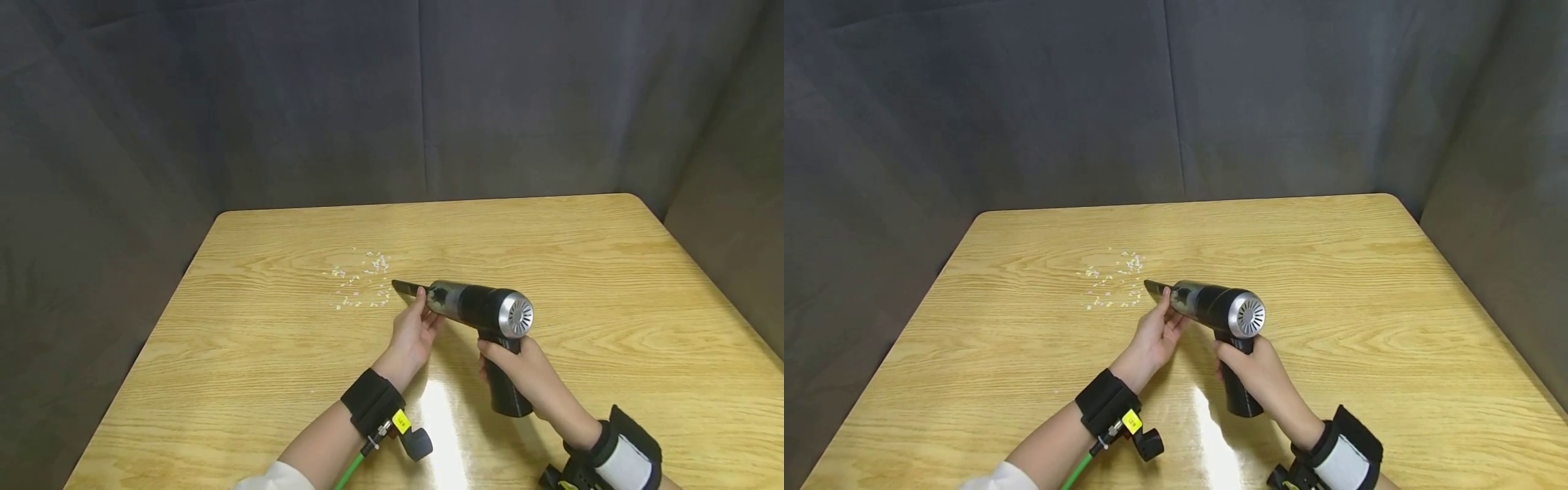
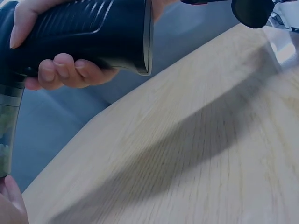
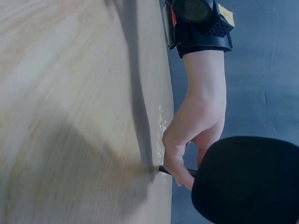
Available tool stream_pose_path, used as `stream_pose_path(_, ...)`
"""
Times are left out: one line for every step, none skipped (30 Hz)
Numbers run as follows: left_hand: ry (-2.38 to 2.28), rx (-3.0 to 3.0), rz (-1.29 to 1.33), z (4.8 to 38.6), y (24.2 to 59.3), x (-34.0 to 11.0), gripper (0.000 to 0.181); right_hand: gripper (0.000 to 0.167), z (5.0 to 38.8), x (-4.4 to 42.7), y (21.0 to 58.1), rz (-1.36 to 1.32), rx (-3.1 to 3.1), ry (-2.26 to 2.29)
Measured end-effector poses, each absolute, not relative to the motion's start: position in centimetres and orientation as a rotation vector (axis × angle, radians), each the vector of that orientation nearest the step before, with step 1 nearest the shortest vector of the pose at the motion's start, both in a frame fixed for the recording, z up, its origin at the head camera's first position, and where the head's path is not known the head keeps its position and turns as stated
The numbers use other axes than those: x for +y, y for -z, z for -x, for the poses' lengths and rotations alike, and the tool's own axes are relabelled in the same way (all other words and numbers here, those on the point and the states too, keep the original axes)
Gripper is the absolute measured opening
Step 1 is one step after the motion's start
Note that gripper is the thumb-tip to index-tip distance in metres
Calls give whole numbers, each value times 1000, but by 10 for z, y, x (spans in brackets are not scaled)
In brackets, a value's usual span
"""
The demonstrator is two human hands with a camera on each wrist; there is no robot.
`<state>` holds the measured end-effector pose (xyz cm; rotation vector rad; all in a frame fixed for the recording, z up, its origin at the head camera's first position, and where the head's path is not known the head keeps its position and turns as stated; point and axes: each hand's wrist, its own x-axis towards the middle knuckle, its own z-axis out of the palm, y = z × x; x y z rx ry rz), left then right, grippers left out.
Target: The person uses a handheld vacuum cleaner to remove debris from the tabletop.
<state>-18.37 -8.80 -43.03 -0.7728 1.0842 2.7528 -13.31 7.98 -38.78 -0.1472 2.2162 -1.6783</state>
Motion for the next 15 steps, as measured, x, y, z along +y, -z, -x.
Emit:
stream_pose_path(-2756,1084,771,184,431,-89,16,26,134,79,388,156,2216,1677)
stream_pose_path(-2757,1081,775,184,431,-89,17,27,134,79,388,164,2218,1675)
stream_pose_path(-2758,1078,777,185,432,-89,17,27,135,79,387,170,2217,1672)
stream_pose_path(-2756,1075,780,185,433,-90,17,27,135,79,387,176,2215,1670)
stream_pose_path(-2758,1074,778,185,433,-90,17,27,135,79,387,178,2214,1669)
stream_pose_path(-2760,1071,778,184,433,-90,17,28,135,79,386,178,2212,1669)
stream_pose_path(-2760,1069,781,184,433,-90,17,27,134,79,386,178,2207,1669)
stream_pose_path(-2763,1066,782,183,433,-91,17,27,134,80,386,179,2207,1667)
stream_pose_path(-2768,1060,781,181,433,-91,17,27,134,80,385,179,2205,1665)
stream_pose_path(-2770,1059,781,180,432,-91,17,26,133,80,385,177,2202,1662)
stream_pose_path(-2773,1054,783,178,432,-91,17,26,133,81,384,177,2200,1659)
stream_pose_path(-2776,1051,781,177,431,-91,17,26,133,81,384,175,2199,1652)
stream_pose_path(-2778,1048,780,175,430,-91,16,26,132,81,384,175,2197,1647)
stream_pose_path(-2778,1045,777,174,430,-92,16,26,132,82,383,177,2195,1641)
stream_pose_path(-2775,1046,779,173,430,-92,16,26,131,82,383,178,2193,1635)
